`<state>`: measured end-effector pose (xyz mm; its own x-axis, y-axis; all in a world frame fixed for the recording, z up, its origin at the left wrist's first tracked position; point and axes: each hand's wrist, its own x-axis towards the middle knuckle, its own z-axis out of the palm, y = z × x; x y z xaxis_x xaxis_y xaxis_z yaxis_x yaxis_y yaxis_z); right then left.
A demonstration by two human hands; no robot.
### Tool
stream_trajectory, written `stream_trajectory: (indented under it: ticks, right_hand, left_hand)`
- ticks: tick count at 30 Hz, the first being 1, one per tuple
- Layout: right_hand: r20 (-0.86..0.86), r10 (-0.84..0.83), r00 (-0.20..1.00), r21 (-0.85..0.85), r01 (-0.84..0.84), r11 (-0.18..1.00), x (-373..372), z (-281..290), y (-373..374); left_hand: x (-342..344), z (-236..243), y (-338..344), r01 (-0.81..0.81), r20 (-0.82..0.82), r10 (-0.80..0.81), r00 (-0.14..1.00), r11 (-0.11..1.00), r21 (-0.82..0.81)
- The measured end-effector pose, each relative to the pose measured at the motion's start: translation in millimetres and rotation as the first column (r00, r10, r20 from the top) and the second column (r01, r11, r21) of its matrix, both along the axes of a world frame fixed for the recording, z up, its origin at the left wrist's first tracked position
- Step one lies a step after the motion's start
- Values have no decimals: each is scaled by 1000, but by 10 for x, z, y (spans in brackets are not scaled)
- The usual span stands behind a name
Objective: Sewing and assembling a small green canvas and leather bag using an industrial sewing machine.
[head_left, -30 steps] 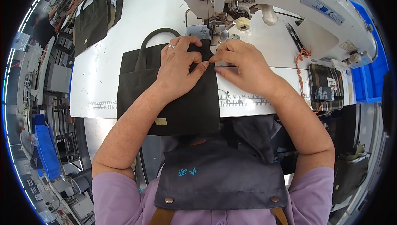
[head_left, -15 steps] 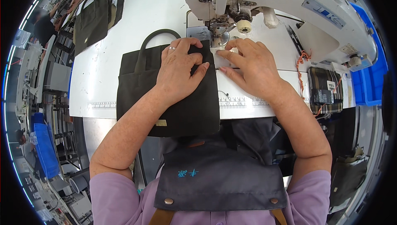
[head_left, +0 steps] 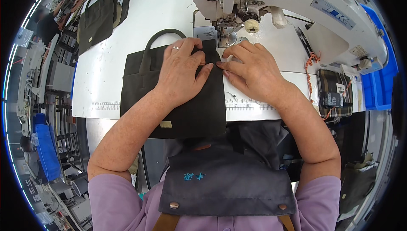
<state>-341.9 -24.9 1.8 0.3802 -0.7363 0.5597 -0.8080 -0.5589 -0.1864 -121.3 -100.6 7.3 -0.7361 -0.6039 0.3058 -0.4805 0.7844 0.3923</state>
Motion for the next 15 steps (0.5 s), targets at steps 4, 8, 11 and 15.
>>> stream_trajectory:
  ticks: [4, 8, 11, 15]
  right_hand:
    - [4, -4, 1000, 3, 4, 1000, 14, 4, -6]
    - [28, -5, 1000, 14, 5, 1000, 16, 9, -10]
    - [48, -6, 999, 50, 3, 999, -27, -13, -30]
    - [91, 3, 996, 66, -9, 998, -32, -24, -36]
  left_hand:
    - [-5, 8, 30, -49, 39, 57, 998, 982, -183]
    - [-10, -18, 63, -19, -54, 8, 998, 979, -202]
    - [18, -7, 59, 64, -46, -77, 996, 968, -242]
    - [66, 28, 82, 123, -2, -130, 992, 944, -305]
